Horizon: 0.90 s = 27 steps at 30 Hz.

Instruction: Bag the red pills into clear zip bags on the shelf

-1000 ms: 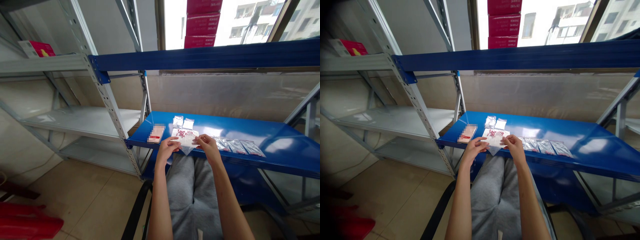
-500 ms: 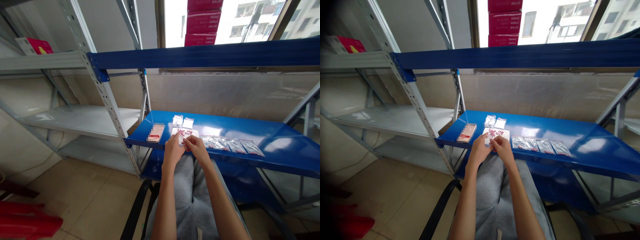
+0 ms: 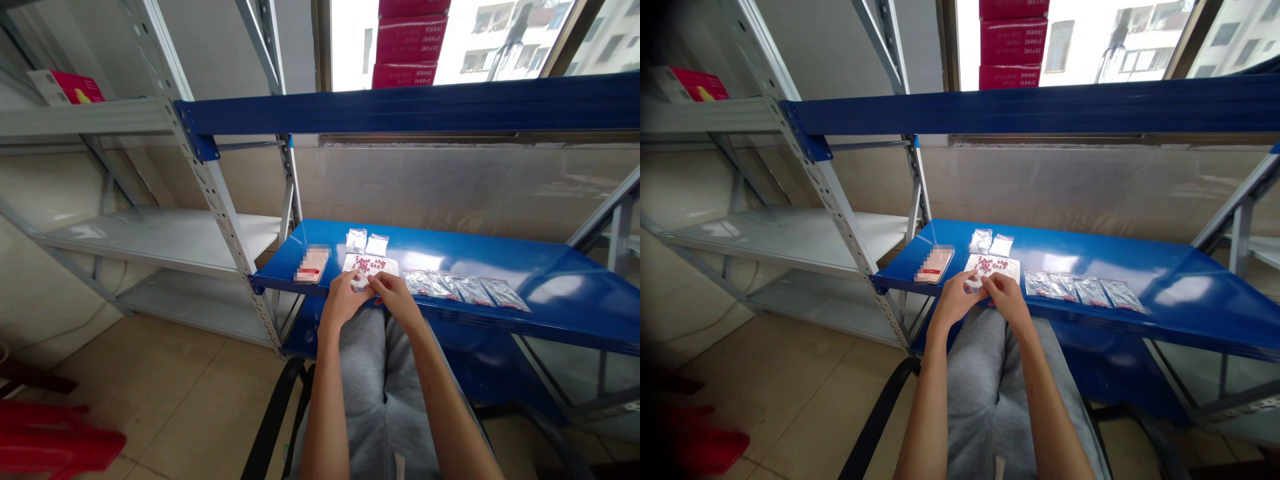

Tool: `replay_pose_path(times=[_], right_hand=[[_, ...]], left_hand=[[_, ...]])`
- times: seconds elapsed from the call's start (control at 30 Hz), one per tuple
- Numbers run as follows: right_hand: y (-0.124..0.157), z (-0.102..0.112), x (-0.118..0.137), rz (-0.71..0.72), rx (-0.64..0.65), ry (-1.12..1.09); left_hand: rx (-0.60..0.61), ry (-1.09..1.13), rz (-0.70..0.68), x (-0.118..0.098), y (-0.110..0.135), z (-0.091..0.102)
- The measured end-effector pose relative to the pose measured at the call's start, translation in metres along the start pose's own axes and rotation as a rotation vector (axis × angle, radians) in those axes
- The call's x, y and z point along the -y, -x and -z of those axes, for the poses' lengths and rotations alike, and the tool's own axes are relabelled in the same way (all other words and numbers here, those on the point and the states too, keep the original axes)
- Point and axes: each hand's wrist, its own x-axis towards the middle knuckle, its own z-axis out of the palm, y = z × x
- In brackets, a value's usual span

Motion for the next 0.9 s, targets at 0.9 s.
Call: replay_pose_path(times=[0.9], right_hand=[[-0.091, 0.011, -0.039, 0.236, 0.084, 1.034]], left_hand=[[-0.076, -0.319, 0.087, 0.014, 0.001, 0.008]])
